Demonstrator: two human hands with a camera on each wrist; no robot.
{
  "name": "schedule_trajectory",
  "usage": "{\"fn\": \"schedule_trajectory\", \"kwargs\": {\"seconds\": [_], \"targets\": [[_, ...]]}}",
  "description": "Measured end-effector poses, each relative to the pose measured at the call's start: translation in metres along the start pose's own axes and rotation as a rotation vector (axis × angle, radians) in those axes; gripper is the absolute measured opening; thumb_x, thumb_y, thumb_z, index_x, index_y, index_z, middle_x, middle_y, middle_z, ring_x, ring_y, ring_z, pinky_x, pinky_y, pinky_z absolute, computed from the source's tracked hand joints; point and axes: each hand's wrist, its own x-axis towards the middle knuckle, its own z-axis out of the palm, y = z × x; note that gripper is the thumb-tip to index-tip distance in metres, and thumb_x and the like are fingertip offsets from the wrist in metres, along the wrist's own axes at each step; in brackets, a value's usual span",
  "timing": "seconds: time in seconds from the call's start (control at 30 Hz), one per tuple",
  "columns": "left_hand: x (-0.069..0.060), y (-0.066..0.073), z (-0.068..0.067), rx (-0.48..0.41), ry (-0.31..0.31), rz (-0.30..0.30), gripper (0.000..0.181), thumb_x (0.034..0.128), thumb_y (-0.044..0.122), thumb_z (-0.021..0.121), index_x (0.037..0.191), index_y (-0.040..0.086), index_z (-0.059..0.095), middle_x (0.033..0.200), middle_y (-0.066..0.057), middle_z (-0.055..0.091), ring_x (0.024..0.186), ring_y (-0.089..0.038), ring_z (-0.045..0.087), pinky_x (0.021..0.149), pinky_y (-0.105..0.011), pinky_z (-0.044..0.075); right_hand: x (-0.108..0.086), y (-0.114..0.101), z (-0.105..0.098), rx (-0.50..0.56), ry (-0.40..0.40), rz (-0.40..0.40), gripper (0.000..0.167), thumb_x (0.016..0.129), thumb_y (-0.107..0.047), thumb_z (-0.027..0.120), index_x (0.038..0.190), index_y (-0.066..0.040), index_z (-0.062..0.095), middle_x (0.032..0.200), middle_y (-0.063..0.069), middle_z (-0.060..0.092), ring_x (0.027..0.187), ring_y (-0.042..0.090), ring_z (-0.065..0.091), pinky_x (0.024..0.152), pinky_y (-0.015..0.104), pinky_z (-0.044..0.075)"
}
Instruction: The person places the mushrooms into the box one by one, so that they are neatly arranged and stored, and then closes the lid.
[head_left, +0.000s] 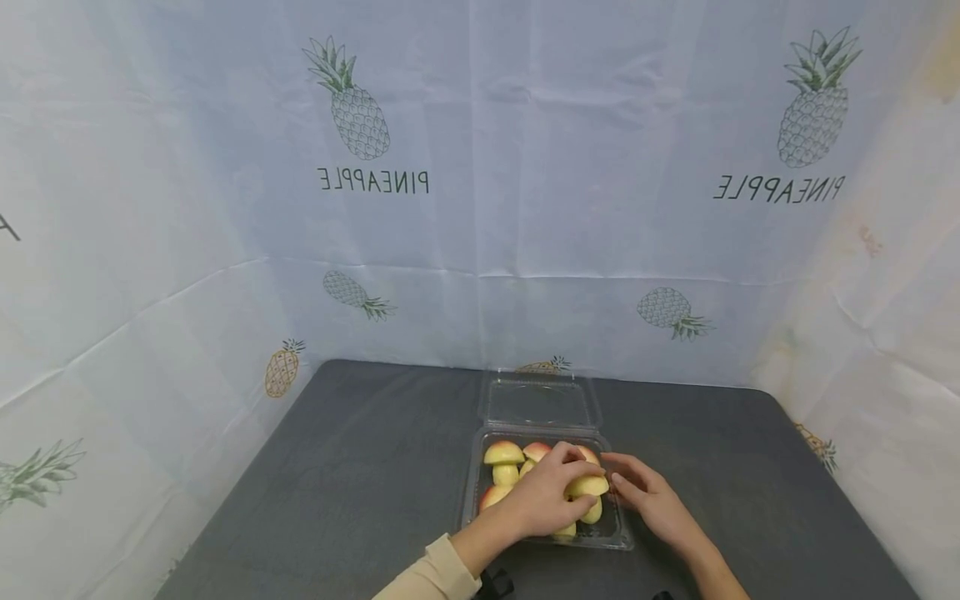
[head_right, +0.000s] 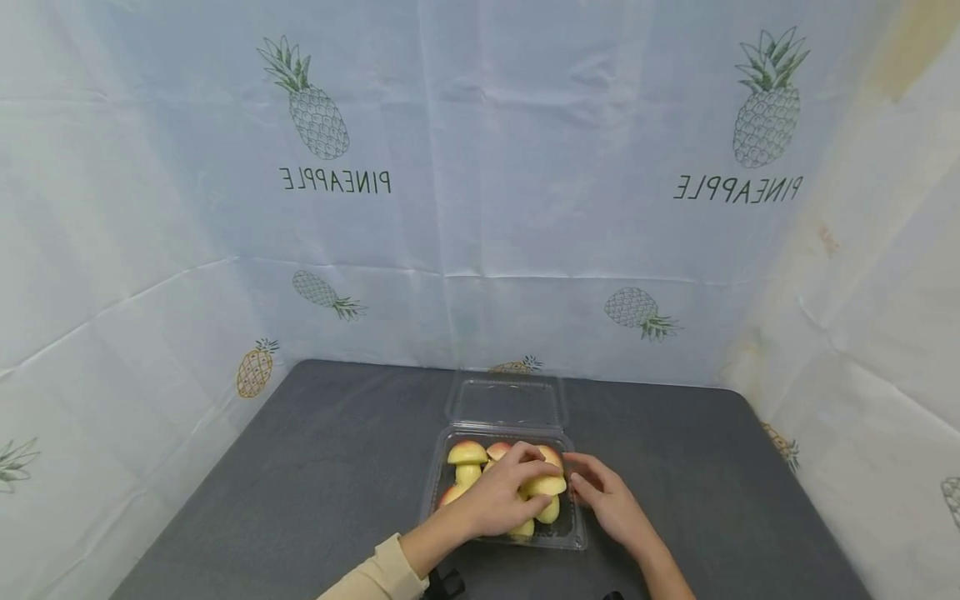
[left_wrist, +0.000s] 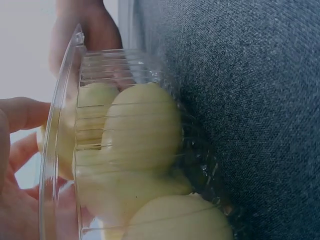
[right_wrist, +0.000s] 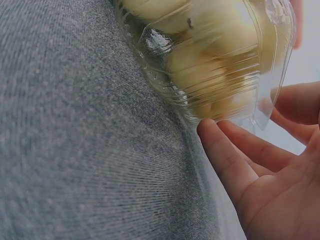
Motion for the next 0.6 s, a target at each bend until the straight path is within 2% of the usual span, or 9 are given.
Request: {"fn": "schedule_trajectory", "kwargs": {"seconds": [0.17,0.27,0.4,0.6], "targets": [[0.0008,0.0022,0.0025,0.027,-0.025,0.015,0.038,0.1023,0.034,0.061,0.140,0.027,0.063,0.125,0.007,0.049,0.097,-0.001,0.050,0.076,-0.017,0.046,-0.0001,0.0016,0.0009,-0.024,0.026,0.023,0.051,0.109,-0.030,0.050,0.151,-0.001,0.042,0.128,0.019,0.058,0.107,0.009,0.064,0.091,0.031,0.056],[0.0003,0.0025,0.0047,0.065,-0.055,0.032,0.038,0.1025,0.035,0.061,0.139,0.027,0.064,0.124,0.008,0.051,0.096,0.000,0.050,0.074,-0.015,0.045,-0.0001,0.0026,0.0016,-0.027,0.044,0.041,0.049,0.109,-0.030,0.049,0.151,-0.003,0.044,0.135,0.022,0.055,0.109,0.005,0.062,0.091,0.031,0.055],[-0.0036,0.0005,0.0070,0.114,-0.094,0.034,0.037,0.1023,0.035,0.062,0.139,0.026,0.064,0.126,0.008,0.054,0.102,0.000,0.053,0.078,-0.015,0.047,0.0002,0.0019,0.0020,-0.008,0.038,0.041,0.050,0.109,-0.031,0.049,0.151,-0.003,0.044,0.144,0.026,0.048,0.112,0.004,0.061,0.093,0.030,0.055],[-0.0066,0.0008,0.0059,0.155,-0.118,0.065,0.038,0.1028,0.032,0.061,0.140,0.025,0.063,0.129,0.007,0.056,0.109,-0.002,0.054,0.082,-0.015,0.048,0.0002,0.0008,0.0013,0.001,0.017,0.027,0.052,0.109,-0.030,0.049,0.151,0.000,0.042,0.133,0.025,0.055,0.109,0.011,0.063,0.092,0.029,0.055]]}}
